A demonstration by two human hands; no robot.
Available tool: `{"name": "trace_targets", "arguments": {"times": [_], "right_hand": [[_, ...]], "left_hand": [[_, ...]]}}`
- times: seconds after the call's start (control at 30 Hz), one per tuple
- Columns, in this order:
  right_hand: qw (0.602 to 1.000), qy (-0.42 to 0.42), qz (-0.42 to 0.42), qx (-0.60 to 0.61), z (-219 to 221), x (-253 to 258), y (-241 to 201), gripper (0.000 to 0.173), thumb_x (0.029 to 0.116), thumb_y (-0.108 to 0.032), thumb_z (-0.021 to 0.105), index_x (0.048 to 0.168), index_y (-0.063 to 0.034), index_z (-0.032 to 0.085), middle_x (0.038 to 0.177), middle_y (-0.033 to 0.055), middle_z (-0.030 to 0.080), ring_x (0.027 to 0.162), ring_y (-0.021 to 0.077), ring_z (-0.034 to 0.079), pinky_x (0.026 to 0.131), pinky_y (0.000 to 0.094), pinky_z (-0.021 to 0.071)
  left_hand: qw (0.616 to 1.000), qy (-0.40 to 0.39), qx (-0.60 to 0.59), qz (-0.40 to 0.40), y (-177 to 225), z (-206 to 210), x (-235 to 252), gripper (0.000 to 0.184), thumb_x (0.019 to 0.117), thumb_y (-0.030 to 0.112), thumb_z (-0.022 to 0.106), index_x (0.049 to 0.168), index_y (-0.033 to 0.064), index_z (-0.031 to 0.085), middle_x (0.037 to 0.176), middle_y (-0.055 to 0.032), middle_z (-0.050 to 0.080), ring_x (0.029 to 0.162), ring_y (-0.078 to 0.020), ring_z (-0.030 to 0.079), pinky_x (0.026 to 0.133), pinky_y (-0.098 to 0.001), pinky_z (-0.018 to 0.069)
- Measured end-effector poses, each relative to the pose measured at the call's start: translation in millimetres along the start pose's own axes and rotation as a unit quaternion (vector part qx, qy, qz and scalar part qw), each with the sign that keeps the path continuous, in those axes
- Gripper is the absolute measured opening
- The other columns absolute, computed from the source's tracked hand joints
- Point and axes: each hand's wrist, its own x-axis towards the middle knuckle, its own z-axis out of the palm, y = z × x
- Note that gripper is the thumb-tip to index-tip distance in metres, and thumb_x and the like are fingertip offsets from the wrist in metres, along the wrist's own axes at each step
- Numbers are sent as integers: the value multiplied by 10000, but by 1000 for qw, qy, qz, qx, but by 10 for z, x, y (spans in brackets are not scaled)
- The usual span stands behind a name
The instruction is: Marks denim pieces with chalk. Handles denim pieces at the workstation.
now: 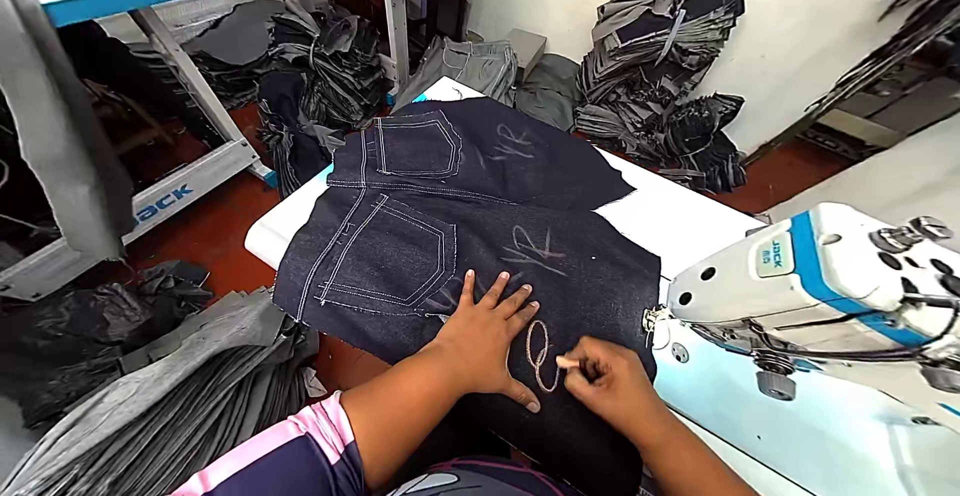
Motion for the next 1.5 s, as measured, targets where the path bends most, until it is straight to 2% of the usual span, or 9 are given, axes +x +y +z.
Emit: {"name": "trace_targets", "arguments": {"times": [0.23,0.3,0.37,0.5,0.63,0.7,0.77,1.0,1.5], "right_hand": [[995,-29,-7,90,76,-100,-158,122,830,-167,653,784,-57,676,633,15,614,515,32,529,475,188,438],[983,5,60,173,-156,-295,-49,64,891,-184,657,867,-127,671,703,-74,643,577,-45,551,529,143,463],[934,60,172,306,-405,-413,27,245,937,-77,533,936,-265,691,758,-165,686,584,-81,557,530,118,455],[830,92,275,476,-558,-567,-55,281,996,-110,522,974,-271,752,824,-80,756,600,-18,634,539,142,510],[937,1,180,299,-385,-571,-119,135,898,-113,690,1027,-149,708,849,-102,722,656,-42,621,594,158,528],[985,-42,58,159,-235,-539,-159,141,894,-166,698,946,-39,729,780,4,701,644,6,612,601,175,524],[992,-82,-53,75,-128,-455,-205,142,910,-176,671,901,-46,728,742,65,684,649,108,628,639,237,538],[993,-93,-69,6,-192,-162,10,165,890,-153,647,827,-18,717,711,90,669,644,185,651,623,348,554],[996,-80,14,38,-478,-608,17,129,842,-150,659,764,-47,663,607,30,565,513,45,484,488,169,396]], "left_hand": [[995,90,1,48,18,84,-114,1094,795,738,693,1617,121,317,1714,-106,199,1594,-375,45,1172,-762,-16],[920,340,55,185,92,488,-331,562,848,550,742,1154,79,735,1216,-131,724,1232,-352,643,1074,-624,445],[850,406,19,335,132,861,-449,134,926,237,707,849,128,720,799,-42,702,830,-228,680,868,-392,519],[804,402,21,438,64,1008,-428,210,968,127,615,770,104,679,649,-29,619,599,-189,589,621,-303,471],[862,427,48,270,167,774,-343,361,957,473,628,975,132,743,951,-65,745,958,-263,713,860,-461,555],[938,313,-1,148,210,577,-289,828,811,656,711,1398,80,616,1436,-137,618,1393,-365,527,1119,-654,388],[973,216,-19,81,220,479,-225,1104,730,735,731,1567,86,420,1621,-123,416,1535,-366,310,1190,-711,189],[984,173,6,39,239,445,-207,1201,684,808,703,1589,88,378,1634,-119,395,1545,-337,298,1206,-694,146],[971,227,47,52,215,507,-173,1184,641,844,682,1560,134,450,1580,-141,471,1489,-381,397,1157,-736,222]]}}
